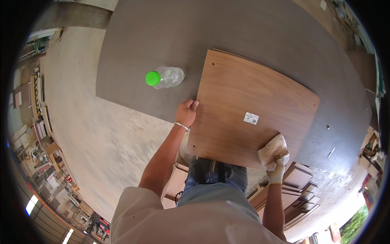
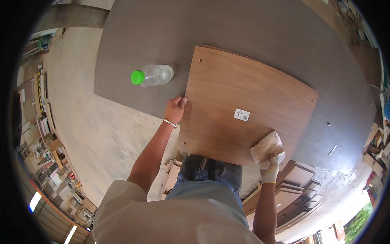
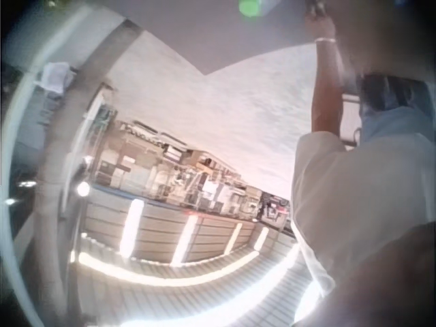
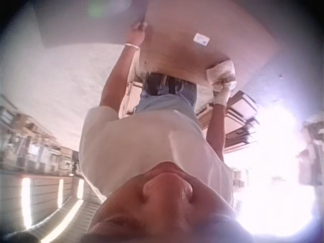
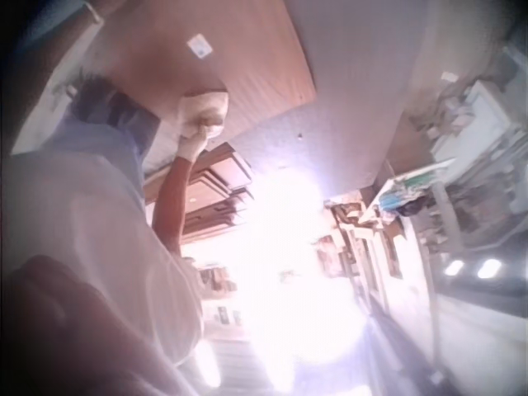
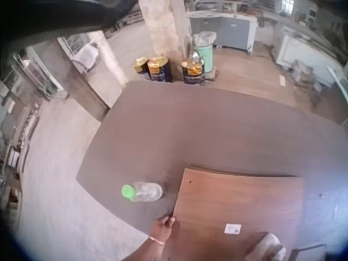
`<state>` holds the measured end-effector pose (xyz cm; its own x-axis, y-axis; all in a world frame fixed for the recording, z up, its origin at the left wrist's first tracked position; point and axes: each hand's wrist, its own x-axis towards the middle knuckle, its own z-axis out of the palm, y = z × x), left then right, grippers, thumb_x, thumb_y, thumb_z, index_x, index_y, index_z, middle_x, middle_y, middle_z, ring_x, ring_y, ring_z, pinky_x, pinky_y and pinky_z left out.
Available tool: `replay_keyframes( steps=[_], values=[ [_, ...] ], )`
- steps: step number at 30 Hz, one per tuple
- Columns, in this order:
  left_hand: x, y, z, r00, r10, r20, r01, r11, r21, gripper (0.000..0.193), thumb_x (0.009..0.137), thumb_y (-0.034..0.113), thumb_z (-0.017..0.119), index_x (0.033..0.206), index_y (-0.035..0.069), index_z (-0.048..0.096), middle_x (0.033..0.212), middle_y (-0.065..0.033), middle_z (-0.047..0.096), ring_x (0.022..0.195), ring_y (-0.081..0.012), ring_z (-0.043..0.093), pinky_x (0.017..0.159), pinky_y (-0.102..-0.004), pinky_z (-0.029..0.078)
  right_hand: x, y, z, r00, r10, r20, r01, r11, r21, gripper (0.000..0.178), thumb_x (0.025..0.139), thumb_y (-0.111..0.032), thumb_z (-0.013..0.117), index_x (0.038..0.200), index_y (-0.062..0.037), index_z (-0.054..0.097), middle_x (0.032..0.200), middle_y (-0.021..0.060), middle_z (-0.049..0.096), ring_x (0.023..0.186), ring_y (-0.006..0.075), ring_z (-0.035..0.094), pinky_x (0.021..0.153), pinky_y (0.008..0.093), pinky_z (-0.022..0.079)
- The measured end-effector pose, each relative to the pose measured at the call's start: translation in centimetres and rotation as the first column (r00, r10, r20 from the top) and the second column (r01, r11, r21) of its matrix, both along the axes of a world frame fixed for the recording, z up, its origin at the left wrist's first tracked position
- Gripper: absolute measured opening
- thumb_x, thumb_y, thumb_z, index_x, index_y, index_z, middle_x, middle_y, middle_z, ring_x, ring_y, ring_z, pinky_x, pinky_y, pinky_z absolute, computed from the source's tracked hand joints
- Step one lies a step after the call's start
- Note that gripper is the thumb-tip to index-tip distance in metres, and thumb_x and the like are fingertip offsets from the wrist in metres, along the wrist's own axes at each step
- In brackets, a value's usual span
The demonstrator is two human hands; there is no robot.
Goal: The person wipes the surface of wooden panels with a white cloth, occasionally using a small metal tool to scrape edges. They handle multiple panels one at a time, flipping them over and moving them aside after cleaning.
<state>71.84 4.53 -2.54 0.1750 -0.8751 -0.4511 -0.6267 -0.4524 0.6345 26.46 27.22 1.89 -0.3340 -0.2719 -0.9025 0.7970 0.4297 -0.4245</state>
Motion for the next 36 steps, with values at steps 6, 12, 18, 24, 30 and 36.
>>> replay_keyframes(
  steps=[6,12,18,24,30,36],
  values=[
    [1.3,-1.0,0.7,0.980,-0.197,-0.032,0.197,0.980,0.027,0.034,0.100,0.028,0.068,0.081,0.001,0.060,0.065,-0.0154,0.058,0.057,-0.0304,0.055,0.056,-0.0426,0.043,-4.2,2.0,-3.6,1.000,-0.006,-0.016,0.004,0.997,-0.078,0.056,0.088,-0.012,0.051,0.144,-0.0061,0.051,0.145,0.0125,0.055,0.137,0.0354,0.053,0.118,0.0567,0.043],
    [0.9,-1.0,2.2,0.884,0.153,-0.442,-0.007,0.949,0.315,0.025,0.103,0.021,0.064,0.089,0.000,0.063,0.065,-0.0012,0.059,0.054,-0.0095,0.057,0.050,-0.0286,0.045,-5.9,0.8,-1.8,0.998,0.064,0.001,-0.064,0.996,-0.062,0.068,0.087,-0.018,0.056,0.153,-0.0058,0.042,0.148,0.0175,0.054,0.137,0.0391,0.053,0.115,0.0595,0.046],
    [-2.8,1.0,1.9,0.847,0.213,-0.486,-0.082,0.958,0.276,0.017,0.106,0.012,0.059,0.105,-0.003,0.068,0.068,-0.0010,0.060,0.055,-0.0074,0.056,0.053,-0.0243,0.048,-12.8,1.8,-2.5,0.990,0.140,-0.027,-0.142,0.987,-0.078,0.061,0.088,-0.027,0.062,0.147,-0.0134,0.056,0.149,0.0139,0.058,0.137,0.0350,0.056,0.114,0.0607,0.046],
    [-3.3,2.2,0.9,0.767,0.208,-0.607,-0.078,0.969,0.234,0.020,0.108,0.011,0.056,0.114,-0.003,0.069,0.077,-0.0005,0.063,0.061,-0.0051,0.056,0.055,-0.0221,0.050,-14.8,1.4,-2.2,0.988,0.135,-0.074,-0.132,0.991,0.034,0.067,0.090,-0.027,0.061,0.153,-0.0115,0.047,0.150,0.0147,0.055,0.137,0.0342,0.056,0.115,0.0587,0.046],
    [-4.0,1.7,1.8,0.797,0.255,-0.548,-0.112,0.953,0.280,0.021,0.107,0.017,0.063,0.113,-0.002,0.070,0.078,-0.0006,0.066,0.062,-0.0053,0.059,0.055,-0.0207,0.050,-13.8,0.6,-1.7,0.994,0.112,-0.001,-0.112,0.993,-0.029,0.069,0.088,-0.022,0.064,0.153,-0.0091,0.045,0.148,0.0165,0.054,0.135,0.0377,0.056,0.114,0.0614,0.046],
    [-5.7,0.3,1.6,0.857,0.237,-0.457,-0.198,0.971,0.133,0.014,0.101,0.012,0.069,0.099,-0.001,0.067,0.072,-0.0004,0.063,0.056,-0.0063,0.055,0.050,-0.0227,0.045,-14.0,1.1,-2.1,0.990,0.054,0.128,-0.039,0.992,-0.117,0.067,0.084,-0.014,0.065,0.149,-0.0094,0.049,0.146,0.0159,0.057,0.134,0.0383,0.056,0.114,0.0619,0.046]
  ],
)
